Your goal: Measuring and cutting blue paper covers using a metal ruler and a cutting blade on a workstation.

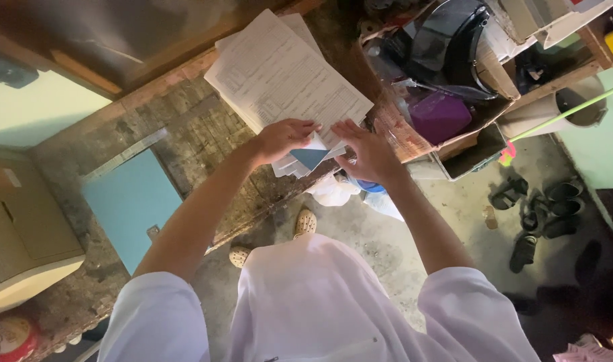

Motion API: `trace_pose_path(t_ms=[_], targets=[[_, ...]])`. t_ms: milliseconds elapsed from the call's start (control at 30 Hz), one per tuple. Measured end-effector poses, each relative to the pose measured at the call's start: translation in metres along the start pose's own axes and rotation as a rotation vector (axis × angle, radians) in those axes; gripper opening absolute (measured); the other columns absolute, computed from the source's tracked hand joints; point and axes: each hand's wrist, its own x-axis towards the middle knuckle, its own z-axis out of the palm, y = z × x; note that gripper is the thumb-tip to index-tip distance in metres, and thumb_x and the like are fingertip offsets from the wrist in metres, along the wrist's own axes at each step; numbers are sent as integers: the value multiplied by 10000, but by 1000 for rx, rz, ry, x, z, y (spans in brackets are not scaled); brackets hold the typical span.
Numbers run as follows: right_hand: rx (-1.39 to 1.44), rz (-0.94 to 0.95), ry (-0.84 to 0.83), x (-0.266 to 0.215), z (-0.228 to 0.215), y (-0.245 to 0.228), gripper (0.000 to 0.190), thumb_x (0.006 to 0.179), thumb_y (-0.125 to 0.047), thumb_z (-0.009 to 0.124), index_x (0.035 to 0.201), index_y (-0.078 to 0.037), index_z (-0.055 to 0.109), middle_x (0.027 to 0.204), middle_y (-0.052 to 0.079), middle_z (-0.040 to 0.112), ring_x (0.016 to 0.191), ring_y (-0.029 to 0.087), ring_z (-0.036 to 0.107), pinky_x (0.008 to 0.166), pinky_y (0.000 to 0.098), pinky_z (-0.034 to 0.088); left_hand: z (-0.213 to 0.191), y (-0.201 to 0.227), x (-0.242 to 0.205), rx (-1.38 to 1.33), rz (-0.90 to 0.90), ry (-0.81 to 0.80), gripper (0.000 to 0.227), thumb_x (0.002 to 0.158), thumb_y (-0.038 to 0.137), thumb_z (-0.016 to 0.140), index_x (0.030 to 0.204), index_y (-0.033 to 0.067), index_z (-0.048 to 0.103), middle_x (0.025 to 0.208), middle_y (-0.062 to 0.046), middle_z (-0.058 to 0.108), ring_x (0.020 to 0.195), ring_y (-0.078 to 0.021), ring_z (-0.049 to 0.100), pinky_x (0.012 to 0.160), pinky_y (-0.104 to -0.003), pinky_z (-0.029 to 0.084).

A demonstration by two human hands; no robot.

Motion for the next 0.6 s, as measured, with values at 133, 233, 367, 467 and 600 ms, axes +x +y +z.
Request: trace_pose_path(t_ms=[133,233,367,467,600], targets=[[29,16,-14,-1,1,0,658,890,-388,713,1510,-239,551,1473,122,584,1404,344,508,1100,796,232,-3,16,-7,52,29,-17,557,1107,449,380,1496,87,546,1553,-81,528,1525,-224,356,1262,-330,215],[54,22,-27,-1,0,0,641,920,-395,696,1524,-258,532,1511,106,543,1436,358,465,1107,801,204,9,6,-1,186,79,102,554,1109,466,402,1457,82,597,1475,-104,605,1412,-230,515,1192,-341,369],[61,35,-44,-1,-12,-9,624,935,-396,676,1522,-239,533,1517,122,535,1448,353,448,1104,806,194,27,-21,3,413,322,352,390,1077,357,569,1328,79,678,1319,-115,695,1248,-227,653,1099,-320,492],[68,41,-49,-2,-13,-9,641,928,-403,686,1531,-261,520,1530,113,521,1454,354,438,1100,811,188,27,-25,1,548,523,355,461,991,343,701,1345,60,619,1332,-147,664,1265,-266,639,1135,-358,483],[78,42,-48,-1,-4,-2,629,937,-410,688,1531,-298,513,1535,98,519,1455,365,436,1091,826,186,36,-42,6,687,674,344,768,846,221,809,1526,81,480,1422,-200,584,1331,-407,561,1126,-485,480]])
